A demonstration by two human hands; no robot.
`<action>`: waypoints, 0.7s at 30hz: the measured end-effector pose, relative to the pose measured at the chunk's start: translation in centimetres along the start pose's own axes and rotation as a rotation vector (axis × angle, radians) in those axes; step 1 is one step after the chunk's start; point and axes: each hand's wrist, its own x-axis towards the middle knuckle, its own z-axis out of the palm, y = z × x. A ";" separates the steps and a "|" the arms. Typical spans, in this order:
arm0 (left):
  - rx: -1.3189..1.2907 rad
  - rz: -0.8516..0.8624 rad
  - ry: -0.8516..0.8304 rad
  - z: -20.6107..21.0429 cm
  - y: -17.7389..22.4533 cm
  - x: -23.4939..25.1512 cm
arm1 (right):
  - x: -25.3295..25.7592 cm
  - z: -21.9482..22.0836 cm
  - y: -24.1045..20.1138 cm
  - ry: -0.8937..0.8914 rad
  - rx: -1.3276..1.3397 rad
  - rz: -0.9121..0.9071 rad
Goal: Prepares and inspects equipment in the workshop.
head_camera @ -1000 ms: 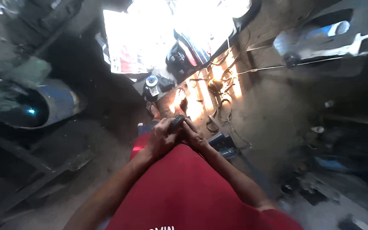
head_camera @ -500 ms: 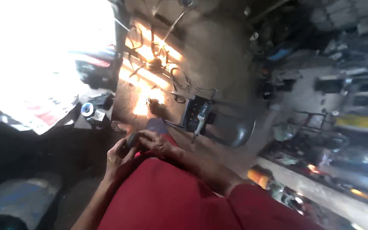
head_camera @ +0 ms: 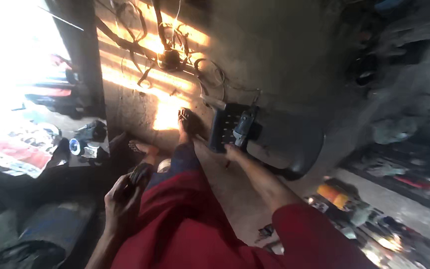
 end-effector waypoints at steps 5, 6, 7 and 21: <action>-0.102 -0.159 -0.026 7.0 -0.1 2.9 | 8.2 2.8 7.4 -0.186 -0.495 -0.129; -0.084 -0.147 -0.023 8.2 -0.2 3.5 | 10.1 3.1 8.6 -0.180 -0.558 -0.152; -0.040 -0.117 -0.015 9.1 -0.3 4.0 | 12.0 3.2 9.3 -0.184 -0.597 -0.148; 0.112 -0.064 0.077 13.1 3.5 6.7 | 17.0 3.6 8.0 -0.426 -0.932 -0.069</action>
